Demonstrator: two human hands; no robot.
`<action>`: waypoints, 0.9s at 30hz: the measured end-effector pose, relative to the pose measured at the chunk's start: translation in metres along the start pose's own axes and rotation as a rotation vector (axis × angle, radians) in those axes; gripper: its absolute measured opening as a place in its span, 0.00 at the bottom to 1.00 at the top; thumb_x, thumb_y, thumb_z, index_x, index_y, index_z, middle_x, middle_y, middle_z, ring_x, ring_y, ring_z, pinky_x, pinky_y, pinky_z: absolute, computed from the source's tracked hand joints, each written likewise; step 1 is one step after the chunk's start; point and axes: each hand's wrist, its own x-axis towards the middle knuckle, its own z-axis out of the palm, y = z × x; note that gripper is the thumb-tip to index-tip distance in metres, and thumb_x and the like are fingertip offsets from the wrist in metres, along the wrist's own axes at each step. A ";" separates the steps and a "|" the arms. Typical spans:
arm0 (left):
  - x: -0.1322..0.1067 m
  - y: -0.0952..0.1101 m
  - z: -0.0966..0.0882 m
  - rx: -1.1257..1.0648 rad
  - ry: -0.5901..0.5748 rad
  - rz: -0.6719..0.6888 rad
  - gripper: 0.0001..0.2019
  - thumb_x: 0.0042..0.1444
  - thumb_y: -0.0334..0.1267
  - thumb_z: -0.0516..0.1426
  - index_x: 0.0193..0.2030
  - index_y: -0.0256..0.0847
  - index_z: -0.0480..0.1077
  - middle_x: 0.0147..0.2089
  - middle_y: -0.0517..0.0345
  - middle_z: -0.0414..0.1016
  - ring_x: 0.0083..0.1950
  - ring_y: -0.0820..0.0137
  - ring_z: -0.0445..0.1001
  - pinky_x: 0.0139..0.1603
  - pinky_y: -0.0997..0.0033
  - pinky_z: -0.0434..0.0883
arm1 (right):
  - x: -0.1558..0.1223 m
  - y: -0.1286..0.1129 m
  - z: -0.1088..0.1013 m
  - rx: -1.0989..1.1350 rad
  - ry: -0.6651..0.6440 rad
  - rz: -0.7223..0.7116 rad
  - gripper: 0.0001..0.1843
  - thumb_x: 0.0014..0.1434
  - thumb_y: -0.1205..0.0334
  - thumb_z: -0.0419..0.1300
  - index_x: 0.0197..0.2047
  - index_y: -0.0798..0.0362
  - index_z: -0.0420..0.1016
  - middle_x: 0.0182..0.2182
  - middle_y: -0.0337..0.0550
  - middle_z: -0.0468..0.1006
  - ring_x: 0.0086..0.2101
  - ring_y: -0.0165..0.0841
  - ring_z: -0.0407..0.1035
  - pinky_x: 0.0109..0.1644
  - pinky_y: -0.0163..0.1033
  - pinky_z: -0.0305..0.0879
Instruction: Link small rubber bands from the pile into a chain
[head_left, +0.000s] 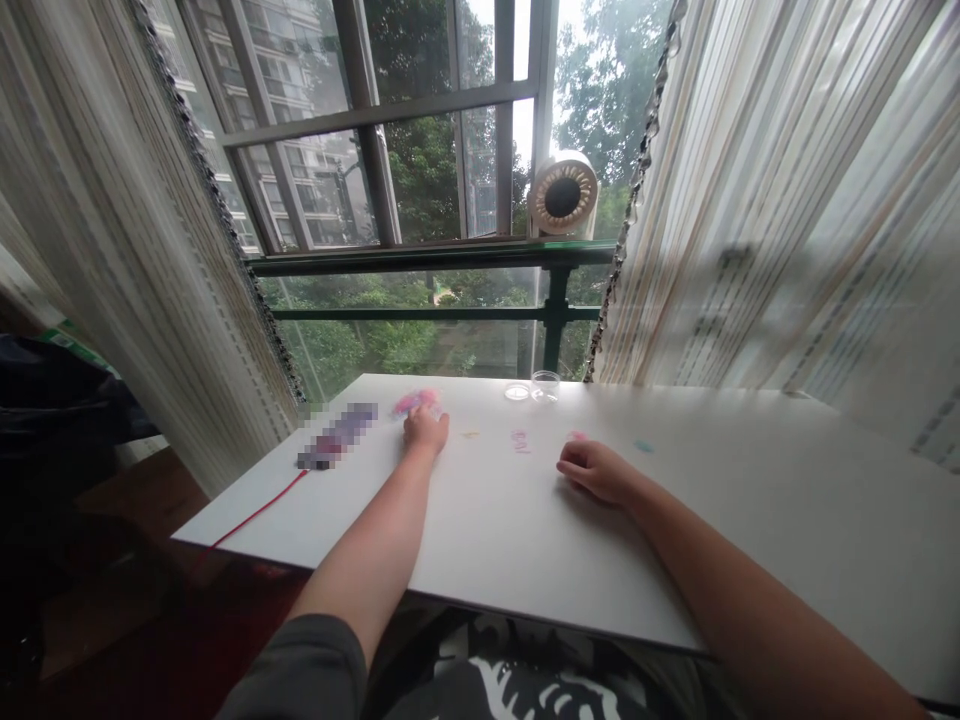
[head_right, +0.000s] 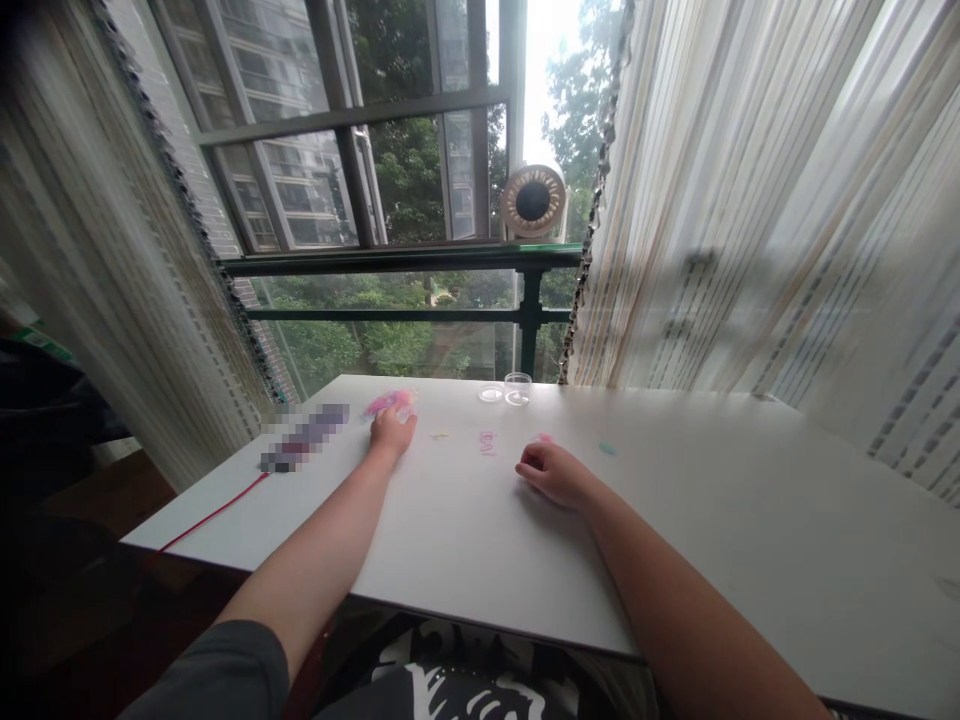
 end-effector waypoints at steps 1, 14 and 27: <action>0.001 0.000 0.000 -0.041 0.024 0.007 0.24 0.45 0.41 0.55 0.50 0.37 0.65 0.54 0.43 0.64 0.55 0.57 0.61 0.54 0.60 0.59 | 0.000 0.001 0.000 0.001 0.001 0.000 0.12 0.52 0.54 0.51 0.26 0.54 0.66 0.20 0.38 0.69 0.22 0.27 0.60 0.26 0.33 0.52; 0.017 -0.010 0.003 -0.857 0.407 -0.214 0.16 0.40 0.43 0.59 0.34 0.34 0.70 0.32 0.53 0.73 0.32 0.70 0.72 0.32 0.72 0.70 | 0.000 -0.001 -0.001 0.022 -0.004 0.014 0.13 0.51 0.53 0.52 0.26 0.55 0.67 0.20 0.38 0.70 0.22 0.28 0.61 0.26 0.33 0.53; 0.001 0.011 0.007 -0.882 0.156 -0.085 0.15 0.42 0.40 0.57 0.37 0.34 0.69 0.33 0.53 0.73 0.31 0.74 0.71 0.30 0.75 0.68 | 0.001 -0.003 -0.002 0.012 0.016 -0.002 0.12 0.49 0.54 0.53 0.25 0.55 0.67 0.20 0.37 0.68 0.22 0.27 0.60 0.26 0.33 0.54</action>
